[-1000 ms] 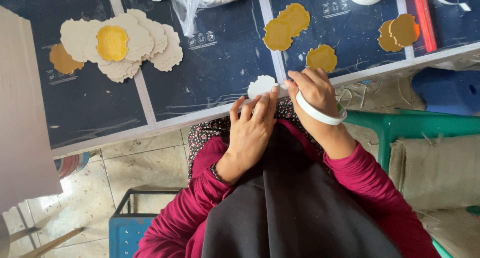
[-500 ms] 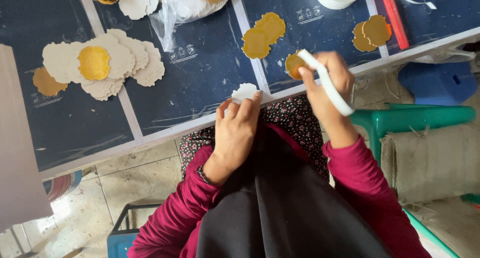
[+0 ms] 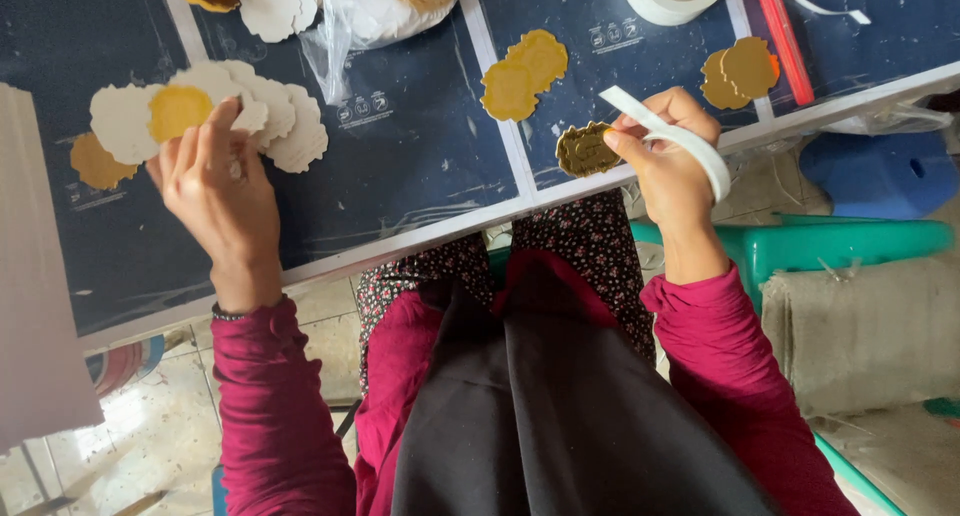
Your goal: The person sits at a table and repeatedly picks up gold and white paper cutouts. They apply a strip of white tape to the back of each cutout and place it on the table. The person handles the cutouts one at a time, alternating between the two colors.
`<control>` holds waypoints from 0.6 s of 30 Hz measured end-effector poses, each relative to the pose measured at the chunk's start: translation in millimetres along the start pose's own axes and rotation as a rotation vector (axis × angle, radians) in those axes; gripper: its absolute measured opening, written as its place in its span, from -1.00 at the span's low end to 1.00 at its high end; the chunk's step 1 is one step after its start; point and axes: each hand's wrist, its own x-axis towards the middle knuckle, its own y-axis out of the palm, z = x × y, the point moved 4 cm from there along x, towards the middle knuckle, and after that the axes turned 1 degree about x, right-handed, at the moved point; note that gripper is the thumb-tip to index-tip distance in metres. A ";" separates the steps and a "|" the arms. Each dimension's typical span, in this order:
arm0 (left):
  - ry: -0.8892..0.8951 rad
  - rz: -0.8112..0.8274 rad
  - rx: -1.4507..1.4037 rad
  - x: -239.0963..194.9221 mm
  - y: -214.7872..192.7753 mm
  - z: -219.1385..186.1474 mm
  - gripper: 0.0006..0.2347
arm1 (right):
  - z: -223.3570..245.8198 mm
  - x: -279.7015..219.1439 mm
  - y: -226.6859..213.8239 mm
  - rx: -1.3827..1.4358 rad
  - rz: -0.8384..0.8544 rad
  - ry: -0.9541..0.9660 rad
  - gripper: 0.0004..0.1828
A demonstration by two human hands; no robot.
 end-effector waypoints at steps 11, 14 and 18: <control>-0.281 0.248 -1.146 -13.0 4.2 -177.4 -0.39 | 34.7 -39.6 50.0 0.311 0.102 -0.019 -0.74; -0.120 0.164 -1.004 -24.5 14.9 -186.0 -0.50 | 56.1 -44.4 51.7 0.220 0.181 -0.126 -0.80; 0.207 0.055 -0.593 -40.8 22.8 -180.2 -0.68 | 50.2 -35.6 26.5 -0.063 0.249 -0.307 -0.77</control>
